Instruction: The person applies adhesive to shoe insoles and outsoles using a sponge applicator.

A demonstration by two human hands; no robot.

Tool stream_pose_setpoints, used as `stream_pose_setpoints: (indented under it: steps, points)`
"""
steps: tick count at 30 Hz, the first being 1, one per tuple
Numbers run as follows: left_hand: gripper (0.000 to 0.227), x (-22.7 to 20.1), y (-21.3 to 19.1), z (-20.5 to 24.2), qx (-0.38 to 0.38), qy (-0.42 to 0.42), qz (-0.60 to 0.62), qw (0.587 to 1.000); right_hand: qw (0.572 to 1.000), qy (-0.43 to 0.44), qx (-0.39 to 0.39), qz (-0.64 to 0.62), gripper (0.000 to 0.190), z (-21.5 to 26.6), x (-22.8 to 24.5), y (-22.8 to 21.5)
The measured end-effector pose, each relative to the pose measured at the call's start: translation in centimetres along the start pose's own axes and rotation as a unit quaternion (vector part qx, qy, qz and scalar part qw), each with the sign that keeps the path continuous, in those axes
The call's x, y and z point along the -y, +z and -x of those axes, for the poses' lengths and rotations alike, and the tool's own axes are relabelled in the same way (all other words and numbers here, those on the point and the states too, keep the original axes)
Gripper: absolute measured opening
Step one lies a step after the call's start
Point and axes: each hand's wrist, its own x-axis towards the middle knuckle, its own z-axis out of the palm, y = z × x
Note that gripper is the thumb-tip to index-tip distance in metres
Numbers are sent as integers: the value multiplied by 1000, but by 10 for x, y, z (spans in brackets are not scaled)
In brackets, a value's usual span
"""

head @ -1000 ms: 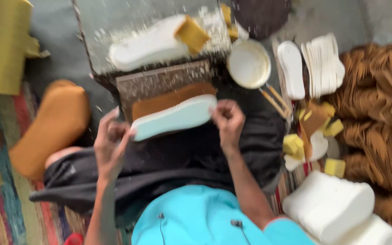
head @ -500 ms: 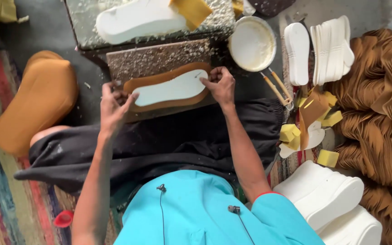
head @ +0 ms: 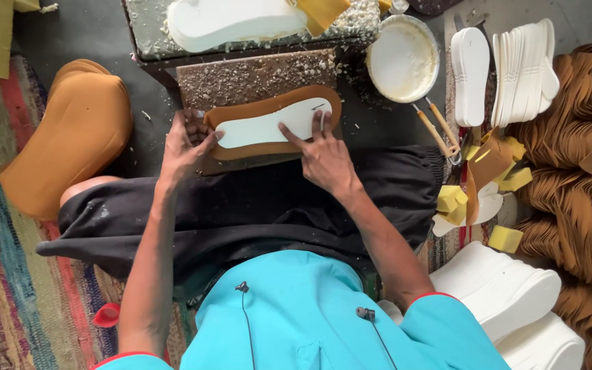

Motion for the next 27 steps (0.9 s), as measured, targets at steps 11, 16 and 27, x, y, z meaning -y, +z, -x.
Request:
stream_pose_setpoints:
  steps: [11,16,27]
  points:
    - [79,-62,24,2,96,325,-569,750,998,39,-28,-48,85,0,6,3]
    - [54,-36,-102,-10,-71,247,-599,758,937,70,-207,-274,45,33,-10,-1]
    - [19,-57,-140,33,-158,300,-668,663,855,63,-365,-363,41,45,79,-74]
